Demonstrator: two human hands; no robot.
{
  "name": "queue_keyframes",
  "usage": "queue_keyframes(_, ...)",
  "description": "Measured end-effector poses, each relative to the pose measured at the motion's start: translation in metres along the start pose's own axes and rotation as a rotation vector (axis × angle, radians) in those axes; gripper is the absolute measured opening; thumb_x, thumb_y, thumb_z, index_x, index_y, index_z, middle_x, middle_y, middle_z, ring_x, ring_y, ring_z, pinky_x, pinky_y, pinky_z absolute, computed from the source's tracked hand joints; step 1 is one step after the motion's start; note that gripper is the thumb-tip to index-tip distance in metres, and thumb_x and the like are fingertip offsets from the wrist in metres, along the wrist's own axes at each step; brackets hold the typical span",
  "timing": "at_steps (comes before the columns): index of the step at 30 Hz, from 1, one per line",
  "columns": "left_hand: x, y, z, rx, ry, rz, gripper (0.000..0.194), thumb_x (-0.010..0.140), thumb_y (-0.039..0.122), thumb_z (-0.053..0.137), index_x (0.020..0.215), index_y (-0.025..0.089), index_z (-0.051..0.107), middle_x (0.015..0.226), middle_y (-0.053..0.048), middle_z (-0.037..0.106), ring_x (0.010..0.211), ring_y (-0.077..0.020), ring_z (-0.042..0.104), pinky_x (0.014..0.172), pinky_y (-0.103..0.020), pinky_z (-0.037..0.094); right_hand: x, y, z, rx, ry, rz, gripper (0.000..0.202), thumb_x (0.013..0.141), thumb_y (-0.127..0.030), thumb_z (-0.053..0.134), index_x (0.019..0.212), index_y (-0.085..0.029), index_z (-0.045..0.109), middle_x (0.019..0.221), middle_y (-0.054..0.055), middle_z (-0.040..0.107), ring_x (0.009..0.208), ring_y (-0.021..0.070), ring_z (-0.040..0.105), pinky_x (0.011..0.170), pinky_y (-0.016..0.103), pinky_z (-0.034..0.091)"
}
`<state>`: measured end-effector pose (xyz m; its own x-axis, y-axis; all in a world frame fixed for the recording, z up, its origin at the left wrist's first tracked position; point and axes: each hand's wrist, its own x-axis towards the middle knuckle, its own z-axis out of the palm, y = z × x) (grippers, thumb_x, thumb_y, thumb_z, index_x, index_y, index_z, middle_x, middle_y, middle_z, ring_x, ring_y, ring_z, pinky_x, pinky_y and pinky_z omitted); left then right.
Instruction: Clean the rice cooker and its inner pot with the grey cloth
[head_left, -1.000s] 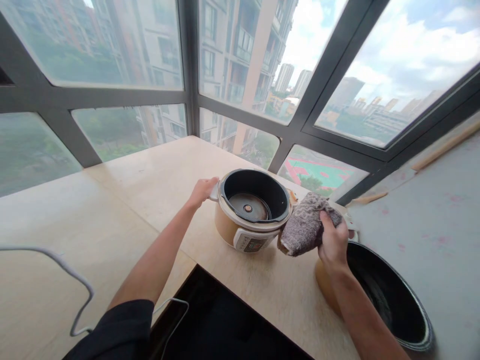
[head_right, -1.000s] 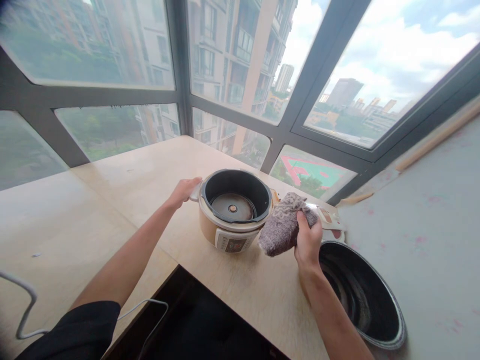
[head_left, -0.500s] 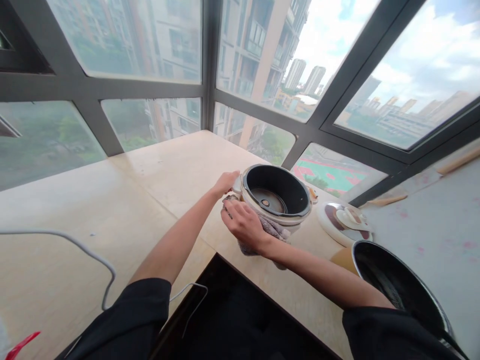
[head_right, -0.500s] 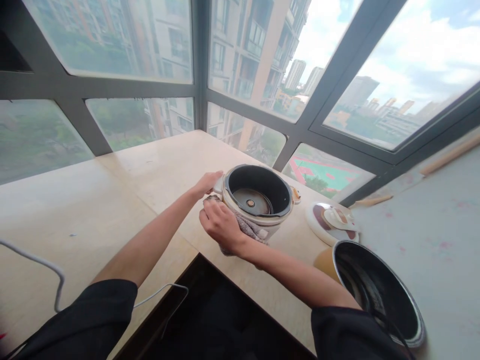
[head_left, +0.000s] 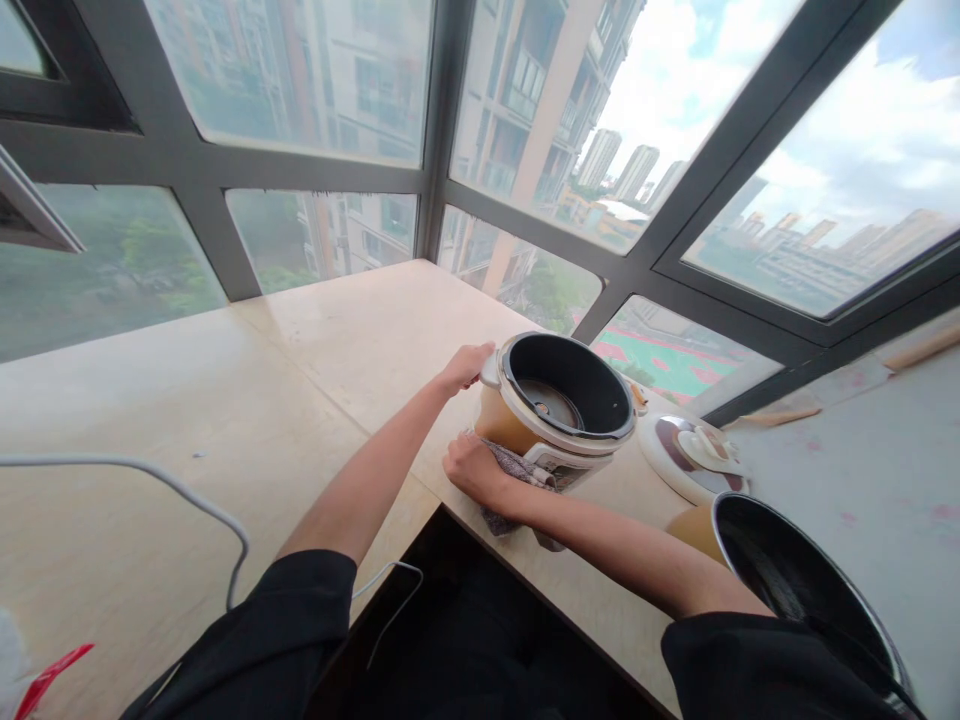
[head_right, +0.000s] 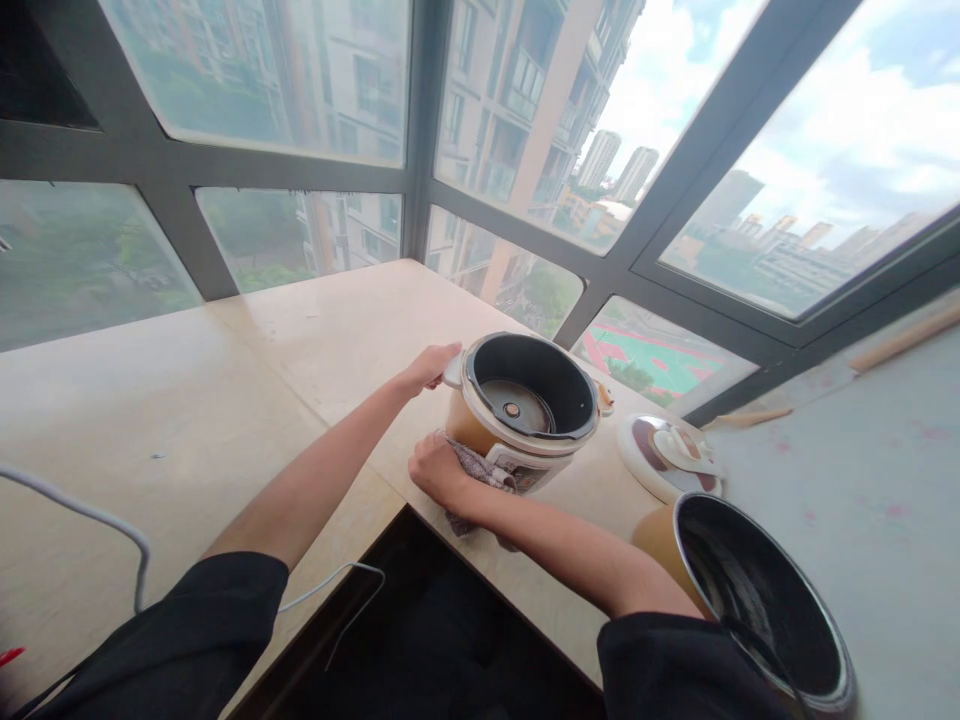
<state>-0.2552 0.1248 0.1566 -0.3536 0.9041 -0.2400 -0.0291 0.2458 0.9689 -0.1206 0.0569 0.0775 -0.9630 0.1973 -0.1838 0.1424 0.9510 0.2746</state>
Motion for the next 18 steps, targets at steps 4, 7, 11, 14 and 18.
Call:
queue_keyframes(4, 0.003, -0.004, 0.002, -0.039, -0.007, -0.004, 0.049, 0.099, 0.047, 0.048, 0.059, 0.020, 0.039, 0.038, 0.002, 0.033, 0.033, -0.0078, 0.026, 0.040, -0.024, 0.013, -0.049, 0.002, 0.011, 0.029, 0.012, -0.062, 0.017, 0.097, -0.009, 0.055, 0.094, -0.011, 0.072, 0.097, 0.014, 0.070, 0.099, 0.0281, 0.064, 0.082, 0.041, 0.054)
queue_keyframes(7, 0.005, -0.008, 0.005, -0.113, -0.011, 0.002, 0.046, 0.097, 0.047, 0.049, 0.061, 0.020, 0.039, 0.039, 0.002, 0.034, 0.033, -0.0078, 0.026, 0.039, -0.023, 0.014, -0.088, 0.010, 0.015, 0.098, 0.176, -0.066, 0.019, 0.100, -0.009, 0.052, 0.095, -0.013, 0.070, 0.104, 0.013, 0.071, 0.098, 0.0232, 0.065, 0.082, 0.037, 0.057)
queue_keyframes(11, 0.006, -0.012, 0.010, -0.276, -0.006, -0.042, 0.042, 0.092, 0.048, 0.055, 0.064, 0.020, 0.041, 0.042, 0.003, 0.036, 0.033, -0.0076, 0.027, 0.038, -0.022, 0.014, -0.128, 0.024, -0.002, 0.191, 0.649, -0.062, 0.023, 0.101, -0.007, 0.049, 0.106, -0.015, 0.070, 0.122, 0.012, 0.071, 0.116, 0.0224, 0.064, 0.101, 0.039, 0.056)
queue_keyframes(14, 0.008, -0.014, 0.011, -0.326, -0.002, -0.051, 0.040, 0.089, 0.049, 0.056, 0.066, 0.020, 0.042, 0.042, 0.004, 0.037, 0.032, -0.0081, 0.030, 0.037, -0.022, 0.016, -0.147, 0.034, -0.025, 0.253, 0.876, -0.037, 0.028, 0.099, -0.004, 0.050, 0.119, -0.012, 0.068, 0.130, 0.016, 0.068, 0.131, 0.0271, 0.058, 0.107, 0.045, 0.054)
queue_keyframes(18, 0.011, -0.017, 0.010, -0.371, -0.023, -0.035, 0.038, 0.085, 0.050, 0.061, 0.069, 0.019, 0.045, 0.044, 0.004, 0.040, 0.032, -0.0079, 0.032, 0.036, -0.021, 0.017, -0.165, 0.045, -0.045, 0.313, 0.974, 0.044, 0.039, 0.098, -0.004, 0.049, 0.132, -0.015, 0.065, 0.133, 0.015, 0.067, 0.134, 0.0284, 0.056, 0.107, 0.049, 0.055)
